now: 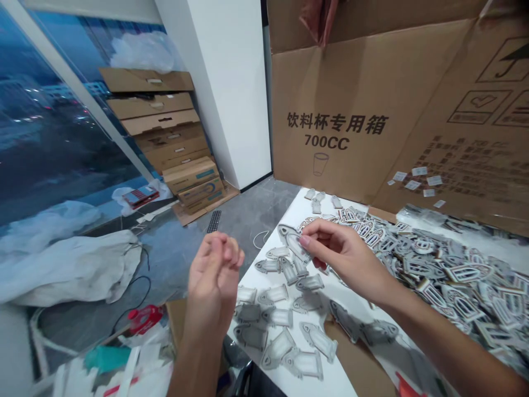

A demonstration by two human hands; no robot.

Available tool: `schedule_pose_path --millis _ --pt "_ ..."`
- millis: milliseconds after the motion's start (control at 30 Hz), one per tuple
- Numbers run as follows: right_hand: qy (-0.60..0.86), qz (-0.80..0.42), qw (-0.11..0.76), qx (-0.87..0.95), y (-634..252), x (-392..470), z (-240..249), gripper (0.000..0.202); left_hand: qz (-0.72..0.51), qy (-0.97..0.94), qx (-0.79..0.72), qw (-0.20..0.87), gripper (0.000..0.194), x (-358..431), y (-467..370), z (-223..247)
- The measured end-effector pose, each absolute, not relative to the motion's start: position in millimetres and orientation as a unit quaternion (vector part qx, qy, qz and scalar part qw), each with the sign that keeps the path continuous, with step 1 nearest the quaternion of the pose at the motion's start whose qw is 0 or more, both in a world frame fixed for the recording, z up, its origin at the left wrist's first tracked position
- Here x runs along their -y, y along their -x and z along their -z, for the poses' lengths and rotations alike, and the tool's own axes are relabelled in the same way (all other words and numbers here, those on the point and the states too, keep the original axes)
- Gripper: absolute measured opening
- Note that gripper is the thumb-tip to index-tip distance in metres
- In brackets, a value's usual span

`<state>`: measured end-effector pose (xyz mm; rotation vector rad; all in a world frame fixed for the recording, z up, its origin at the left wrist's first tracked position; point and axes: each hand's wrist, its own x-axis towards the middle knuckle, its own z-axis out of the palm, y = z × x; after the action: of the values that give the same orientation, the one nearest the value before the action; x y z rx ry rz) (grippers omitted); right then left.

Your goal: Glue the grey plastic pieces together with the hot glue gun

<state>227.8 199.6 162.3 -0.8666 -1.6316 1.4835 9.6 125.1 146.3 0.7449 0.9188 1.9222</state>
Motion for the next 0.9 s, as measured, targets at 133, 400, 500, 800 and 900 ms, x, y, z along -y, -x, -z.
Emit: schedule_pose_path --millis 133,400,500,800,900 --pt "0.345 -0.525 0.392 0.672 -226 -193 -162 0.022 -0.674 -0.403 -0.526 0.326 0.021 -123 -17 -137" --pt "0.319 -0.331 0.405 0.790 -224 -176 -160 0.013 -0.632 -0.496 -0.563 0.194 0.027 -122 -43 -142" --pt "0.313 -0.295 0.405 0.807 -223 -172 -159 0.013 -0.648 -0.511 -0.551 0.124 0.009 -122 -44 -143" --pt "0.345 -0.281 0.416 0.793 -229 -177 -156 0.016 -0.805 -0.311 -0.284 0.418 0.034 -110 -18 -168" --pt "0.347 -0.265 0.424 0.793 -231 -180 -155 0.014 -0.830 -0.267 -0.147 0.467 0.026 -100 -10 -166"
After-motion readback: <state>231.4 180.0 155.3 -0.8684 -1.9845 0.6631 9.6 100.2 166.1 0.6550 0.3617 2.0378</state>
